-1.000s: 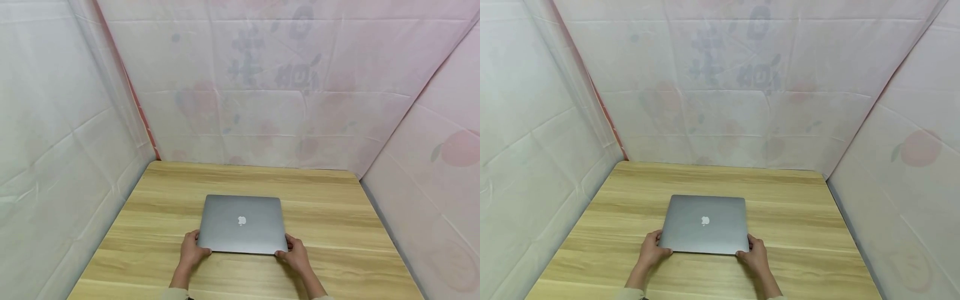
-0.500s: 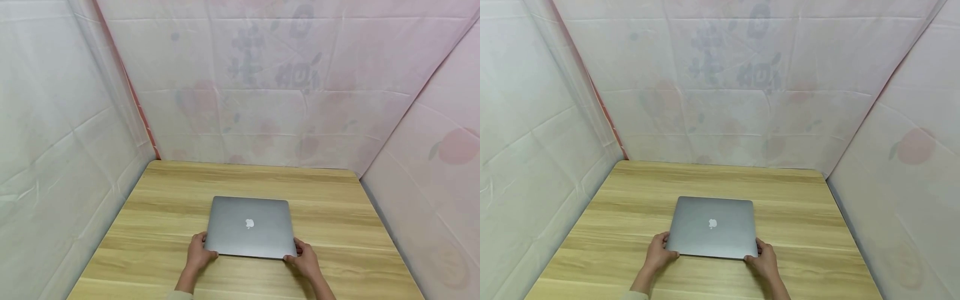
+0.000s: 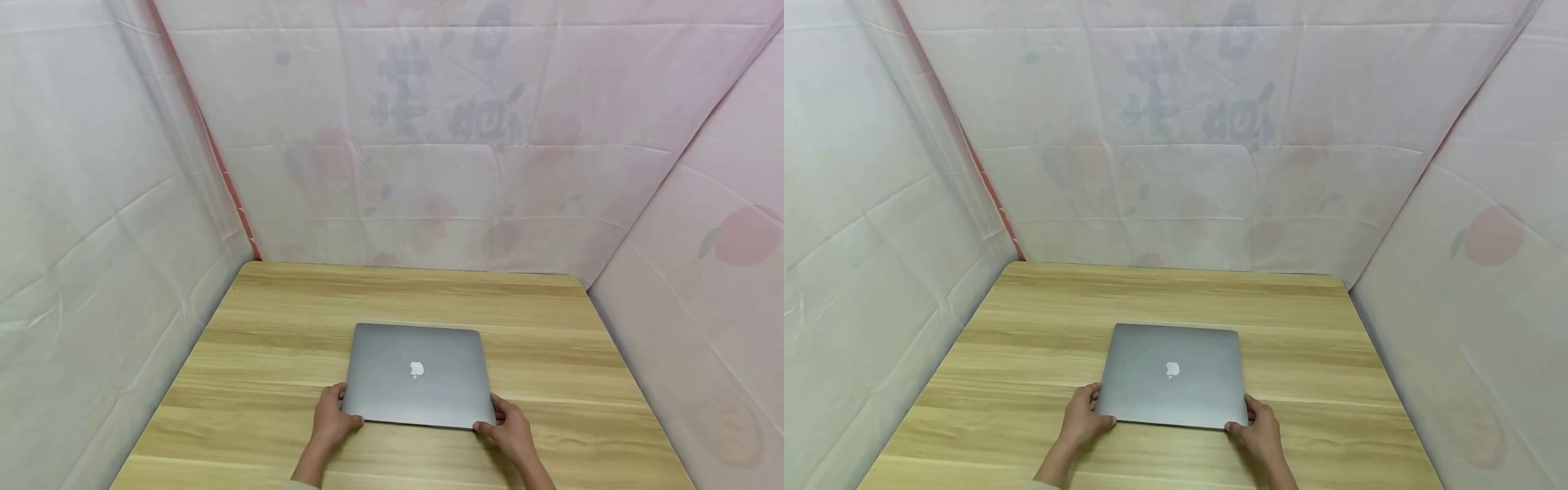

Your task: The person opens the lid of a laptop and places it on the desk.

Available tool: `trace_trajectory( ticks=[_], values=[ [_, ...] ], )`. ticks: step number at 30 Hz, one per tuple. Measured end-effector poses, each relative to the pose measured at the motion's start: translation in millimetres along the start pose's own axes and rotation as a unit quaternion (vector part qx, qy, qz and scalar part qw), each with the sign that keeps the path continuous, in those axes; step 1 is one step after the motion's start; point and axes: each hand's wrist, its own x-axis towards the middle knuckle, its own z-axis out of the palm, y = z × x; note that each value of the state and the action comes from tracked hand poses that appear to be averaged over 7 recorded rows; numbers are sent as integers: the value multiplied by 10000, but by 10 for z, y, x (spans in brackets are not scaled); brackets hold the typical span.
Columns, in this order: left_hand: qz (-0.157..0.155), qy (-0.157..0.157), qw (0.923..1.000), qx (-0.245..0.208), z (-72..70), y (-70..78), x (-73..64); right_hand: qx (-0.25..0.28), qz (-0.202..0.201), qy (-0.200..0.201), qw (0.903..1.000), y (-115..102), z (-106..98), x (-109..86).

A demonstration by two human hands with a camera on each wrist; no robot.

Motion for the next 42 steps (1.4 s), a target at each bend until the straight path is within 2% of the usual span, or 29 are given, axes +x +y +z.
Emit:
trace_trajectory(
  ticks=[15, 19, 21, 24, 27, 32, 37, 39, 42],
  values=[
    [-118, 7, 9999, -43, 50, 54, -23, -74, 62, 10, 10000, -13, -58, -25],
    [-153, -182, 9992, -314, 17, 36, -28, -753, -467, 34, 9961, -63, -71, -40],
    [-175, -321, 9983, -454, -28, 23, -32, -1305, -957, 63, 9868, -112, -56, -57],
    [-136, -529, 9970, -550, -113, 11, -37, -2057, -1774, 104, 9624, -202, -6, -71],
    [-47, -677, 9966, -474, -173, -16, -27, -2344, -2519, 140, 9388, -259, 47, -64],
    [199, -765, 9966, -223, -239, -54, -23, -2118, -3582, 231, 9090, -220, 123, -29],
    [769, -728, 9941, 244, -265, -85, 1, -1811, -4491, 237, 8746, -154, 204, 39],
    [992, -719, 9915, 431, -271, -96, 13, -1680, -4668, 171, 8681, -155, 241, 57],
    [1145, -709, 9888, 649, -270, -121, 27, -1512, -4702, -57, 8695, -184, 306, 75]
  ],
)
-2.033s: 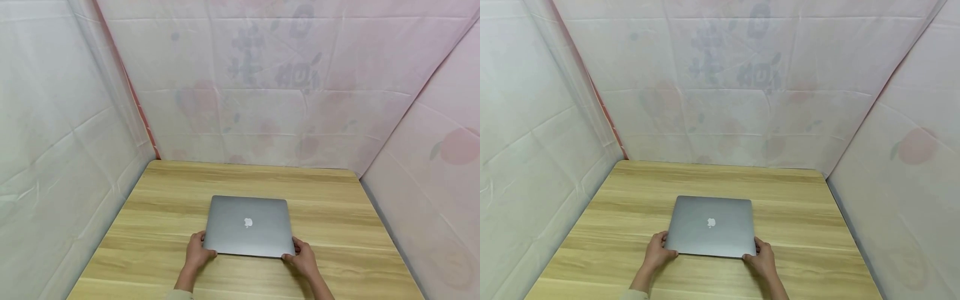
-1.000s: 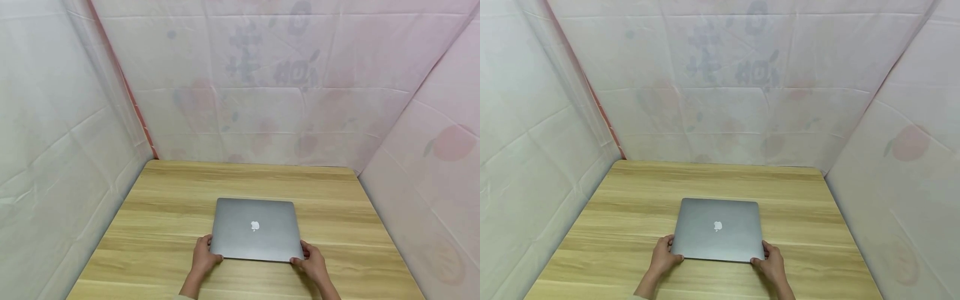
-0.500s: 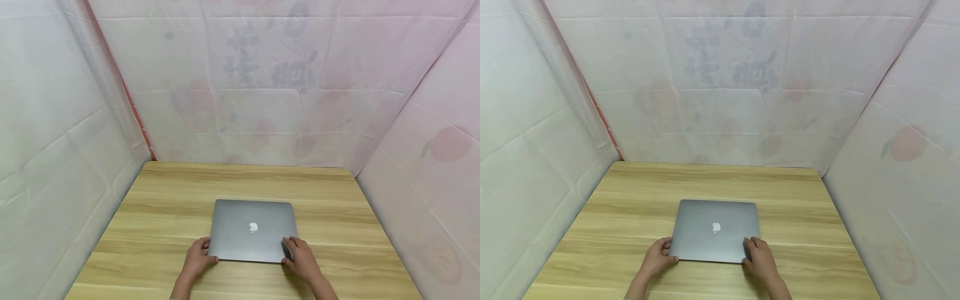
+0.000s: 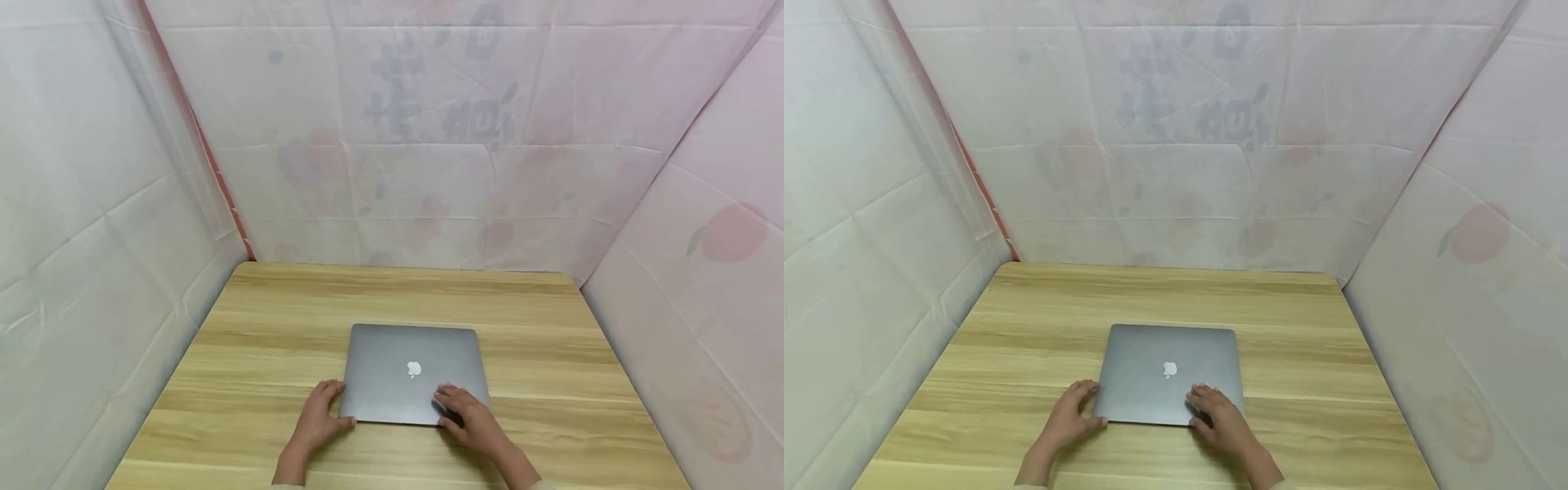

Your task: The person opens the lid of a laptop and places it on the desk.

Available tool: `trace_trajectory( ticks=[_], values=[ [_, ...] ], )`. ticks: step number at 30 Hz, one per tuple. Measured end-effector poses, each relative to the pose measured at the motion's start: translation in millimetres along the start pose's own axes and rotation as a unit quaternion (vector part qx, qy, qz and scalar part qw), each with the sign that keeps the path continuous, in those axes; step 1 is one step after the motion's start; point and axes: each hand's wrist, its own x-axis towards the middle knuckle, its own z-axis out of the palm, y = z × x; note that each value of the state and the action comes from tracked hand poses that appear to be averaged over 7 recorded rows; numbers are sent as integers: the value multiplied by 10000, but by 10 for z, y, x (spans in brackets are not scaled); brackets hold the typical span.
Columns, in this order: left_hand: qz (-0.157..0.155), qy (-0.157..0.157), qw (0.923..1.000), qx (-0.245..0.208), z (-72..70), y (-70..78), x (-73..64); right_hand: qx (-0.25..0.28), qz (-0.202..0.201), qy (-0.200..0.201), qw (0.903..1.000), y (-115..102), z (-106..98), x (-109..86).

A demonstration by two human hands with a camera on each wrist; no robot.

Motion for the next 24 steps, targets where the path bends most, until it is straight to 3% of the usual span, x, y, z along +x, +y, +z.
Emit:
trace_trajectory(
  ticks=[6, 12, 24],
  values=[
    [-124, -102, 9992, 365, 48, -54, -12, 281, 6, -345, 9990, -33, 105, 83],
    [-332, -271, 9983, 389, 55, -82, -37, 527, 60, -548, 9971, -35, 184, 149],
    [-511, -398, 9972, 380, 79, -106, -13, 823, 427, -1595, 9828, -52, 193, 259]
  ],
)
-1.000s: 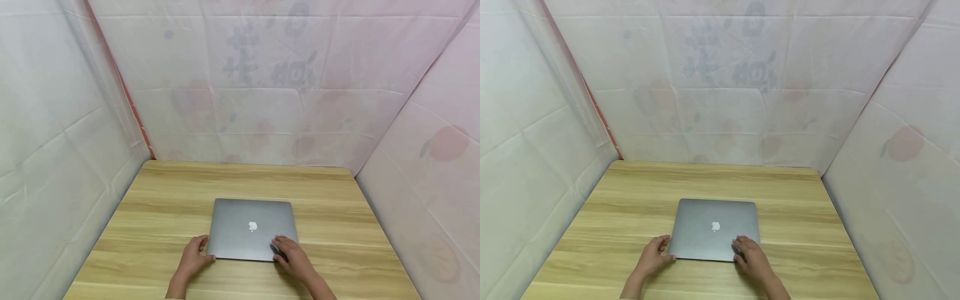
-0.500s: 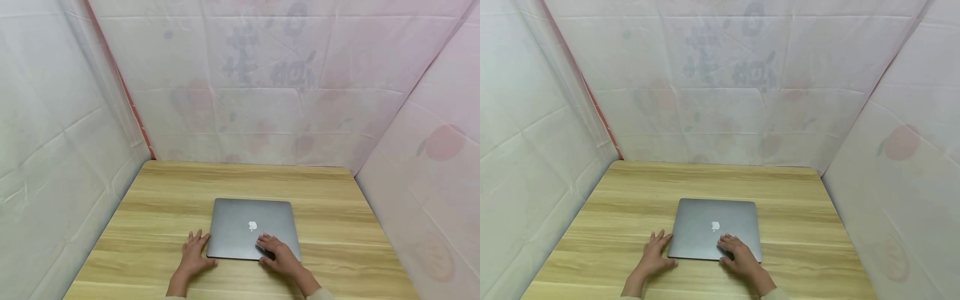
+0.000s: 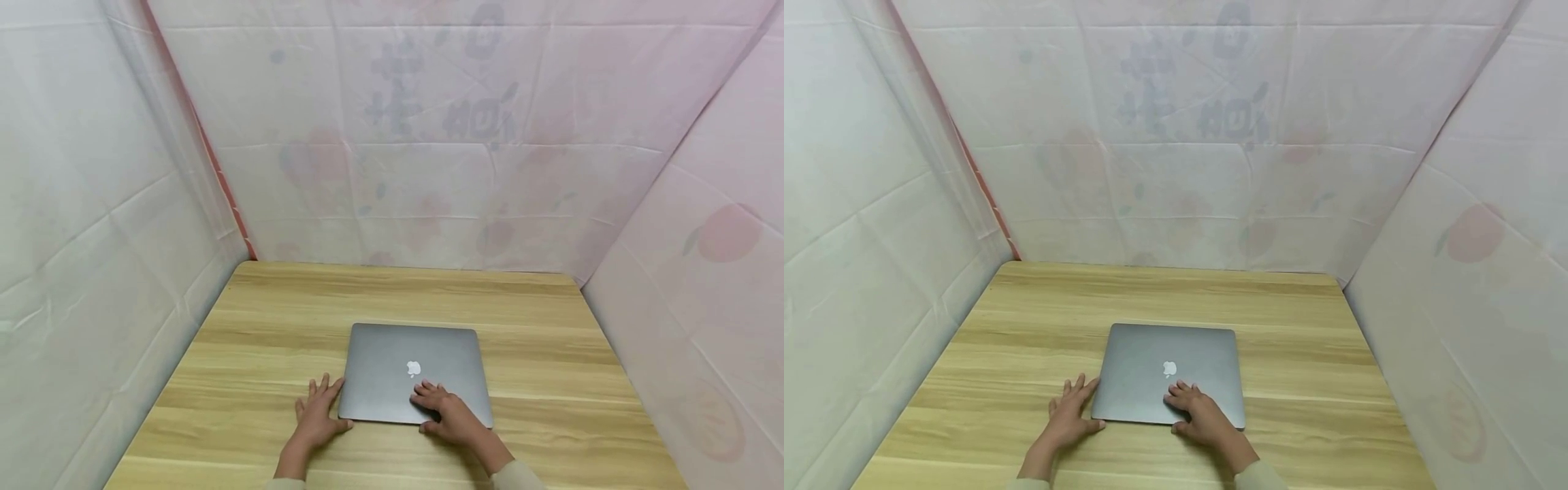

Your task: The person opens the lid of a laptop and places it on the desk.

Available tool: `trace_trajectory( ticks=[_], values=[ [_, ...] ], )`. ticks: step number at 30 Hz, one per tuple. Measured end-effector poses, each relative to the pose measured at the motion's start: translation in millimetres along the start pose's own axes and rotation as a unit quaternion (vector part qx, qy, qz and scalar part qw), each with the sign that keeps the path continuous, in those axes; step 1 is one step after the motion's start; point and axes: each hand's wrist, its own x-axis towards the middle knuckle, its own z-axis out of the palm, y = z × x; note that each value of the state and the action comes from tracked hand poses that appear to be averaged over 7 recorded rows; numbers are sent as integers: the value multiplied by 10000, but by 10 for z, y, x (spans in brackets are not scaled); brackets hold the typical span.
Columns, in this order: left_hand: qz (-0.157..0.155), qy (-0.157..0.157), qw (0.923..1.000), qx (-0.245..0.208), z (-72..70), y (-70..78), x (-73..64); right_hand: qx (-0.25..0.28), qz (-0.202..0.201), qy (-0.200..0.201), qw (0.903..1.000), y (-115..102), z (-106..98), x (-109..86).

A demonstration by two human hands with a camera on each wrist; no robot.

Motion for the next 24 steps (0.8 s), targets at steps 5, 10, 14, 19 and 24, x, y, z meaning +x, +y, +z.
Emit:
trace_trajectory(
  ticks=[5, 10, 14, 19, 24],
  values=[
    [-40, 14, 10000, 51, -20, 5, 5, -136, 99, -153, 9997, -36, 2, 5],
    [-24, 50, 10000, -19, -37, 24, 17, -449, -258, -32, 9987, -41, 16, 13],
    [-32, 143, 9999, -69, -38, 33, 24, -766, -805, 188, 9936, -57, 32, 22],
    [-52, 336, 9994, -10, -30, 21, 30, -1410, -1526, 926, 9738, -116, 25, 46],
    [-55, 293, 9995, 107, -18, 12, 19, -1578, -1889, 1480, 9579, -135, 30, 38]
  ],
)
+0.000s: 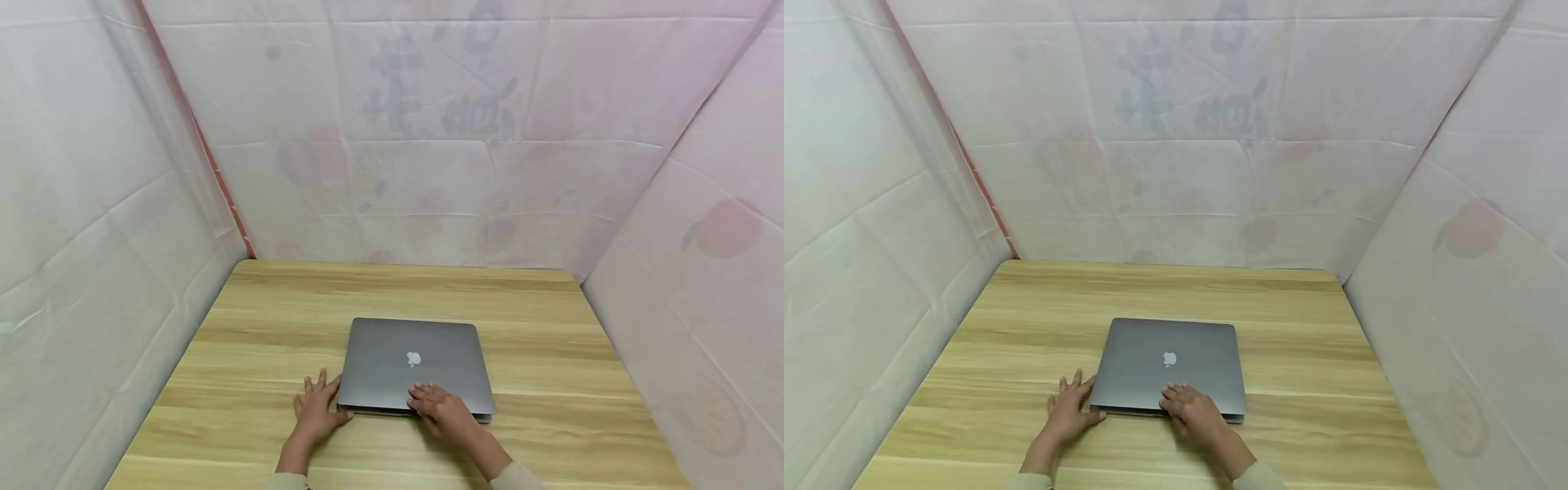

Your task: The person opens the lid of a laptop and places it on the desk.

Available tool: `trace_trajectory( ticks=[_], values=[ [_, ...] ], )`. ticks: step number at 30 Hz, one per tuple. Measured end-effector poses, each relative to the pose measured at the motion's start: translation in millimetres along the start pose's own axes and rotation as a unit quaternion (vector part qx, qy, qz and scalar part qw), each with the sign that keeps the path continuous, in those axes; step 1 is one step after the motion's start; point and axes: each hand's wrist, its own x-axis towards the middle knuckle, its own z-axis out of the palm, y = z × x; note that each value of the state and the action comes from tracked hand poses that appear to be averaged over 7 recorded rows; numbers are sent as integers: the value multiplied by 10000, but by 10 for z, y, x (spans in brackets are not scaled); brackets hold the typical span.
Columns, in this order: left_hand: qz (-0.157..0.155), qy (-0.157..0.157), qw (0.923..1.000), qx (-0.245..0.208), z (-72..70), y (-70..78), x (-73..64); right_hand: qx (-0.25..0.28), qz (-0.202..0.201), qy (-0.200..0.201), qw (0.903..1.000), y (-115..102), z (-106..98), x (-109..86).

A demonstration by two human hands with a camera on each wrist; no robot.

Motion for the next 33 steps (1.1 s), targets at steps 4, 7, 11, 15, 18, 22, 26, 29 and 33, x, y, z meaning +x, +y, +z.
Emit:
trace_trajectory(
  ticks=[4, 7, 11, 15, 18, 22, 26, 29, 33],
  values=[
    [-17, -138, 9999, 47, -17, 2, 2, -11, -167, 457, 9988, -5, 34, -17],
    [-29, -119, 9999, 89, -36, 5, 7, 32, -216, 836, 9963, -6, 33, 9],
    [-46, -117, 9999, 89, -55, 19, 8, 140, -226, 1119, 9934, 7, -25, 78],
    [-65, -125, 9999, 89, -66, 40, 2, 256, -181, 1164, 9927, 34, -98, 158],
    [-43, -99, 9998, 158, -70, 55, -8, 336, -88, 1147, 9928, 60, -150, 213],
    [-16, -143, 9994, 322, -85, 68, -14, 342, -25, 1130, 9930, 95, -207, 282],
    [-11, -198, 9987, 476, -102, 78, -17, 332, -30, 1002, 9944, 135, -275, 358],
    [-39, -207, 9986, 492, -111, 87, -20, 489, 99, 794, 9956, 171, -359, 439],
    [-48, -203, 9990, 405, -112, 97, -11, 707, 339, 517, 9956, 223, -492, 558]
  ],
)
